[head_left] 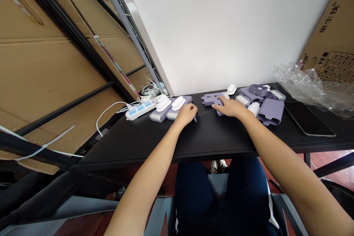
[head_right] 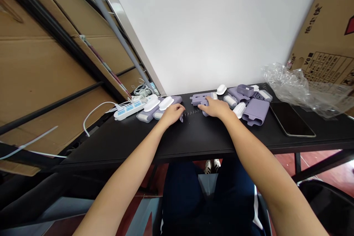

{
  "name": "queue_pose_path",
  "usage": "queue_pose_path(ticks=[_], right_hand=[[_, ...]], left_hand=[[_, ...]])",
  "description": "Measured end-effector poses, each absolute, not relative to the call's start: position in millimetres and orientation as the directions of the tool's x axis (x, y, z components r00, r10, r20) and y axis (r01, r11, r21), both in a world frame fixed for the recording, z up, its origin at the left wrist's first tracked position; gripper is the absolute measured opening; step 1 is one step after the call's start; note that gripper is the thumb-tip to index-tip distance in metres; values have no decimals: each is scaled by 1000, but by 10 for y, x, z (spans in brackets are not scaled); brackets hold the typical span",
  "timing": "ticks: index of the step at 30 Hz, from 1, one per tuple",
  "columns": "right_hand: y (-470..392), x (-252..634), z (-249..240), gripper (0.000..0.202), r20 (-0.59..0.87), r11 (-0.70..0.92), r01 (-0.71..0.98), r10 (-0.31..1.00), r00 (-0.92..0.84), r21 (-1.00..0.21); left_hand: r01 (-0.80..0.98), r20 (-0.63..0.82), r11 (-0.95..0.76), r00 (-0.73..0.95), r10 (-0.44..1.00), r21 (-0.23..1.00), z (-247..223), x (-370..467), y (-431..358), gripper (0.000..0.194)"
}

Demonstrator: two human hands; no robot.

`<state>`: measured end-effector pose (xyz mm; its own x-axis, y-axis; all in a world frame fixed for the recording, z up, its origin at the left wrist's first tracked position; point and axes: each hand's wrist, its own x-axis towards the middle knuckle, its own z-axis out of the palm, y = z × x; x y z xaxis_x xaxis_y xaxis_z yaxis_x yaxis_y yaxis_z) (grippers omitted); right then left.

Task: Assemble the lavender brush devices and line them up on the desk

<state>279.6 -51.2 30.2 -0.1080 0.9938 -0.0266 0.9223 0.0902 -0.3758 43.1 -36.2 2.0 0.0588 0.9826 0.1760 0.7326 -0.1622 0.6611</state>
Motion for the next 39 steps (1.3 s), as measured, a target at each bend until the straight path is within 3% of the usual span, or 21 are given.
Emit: queue_pose_path(ticks=[4, 9, 13, 20, 27, 32, 36, 39], right_hand=[[-500, 2813, 312, 78, 0, 92, 936, 995, -98, -340], [-394, 2992, 346, 53, 153, 5, 917, 986, 61, -399], [-296, 3155, 265, 45, 266, -56, 964, 955, 127, -259], [9, 3194, 56, 53, 231, -38, 995, 971, 59, -95], [215, 3196, 12, 45, 240, -20, 992, 970, 49, -123], [182, 3245, 24, 42, 253, -4, 991, 967, 38, -135], [156, 3248, 54, 40, 254, -14, 988, 966, 53, -153], [121, 3213, 74, 42, 246, -28, 983, 966, 74, -183]], left_hand=[[780, 165, -163, 77, 983, 605, 11, 431, -363, 19], [781, 184, -175, 78, 980, 599, 26, 439, -383, 21], [761, 247, -192, 43, 968, 620, 52, 457, -397, 25], [709, 394, -323, 69, 916, 627, 52, 454, -396, 23], [730, 500, -424, 130, 856, 536, 49, 514, -268, 26], [761, 411, -573, 438, 800, 303, 212, 801, 83, 41], [774, 147, -560, 543, 827, 296, 255, 974, 404, 59], [807, 103, -511, 505, 857, 296, 245, 1033, 510, 83]])
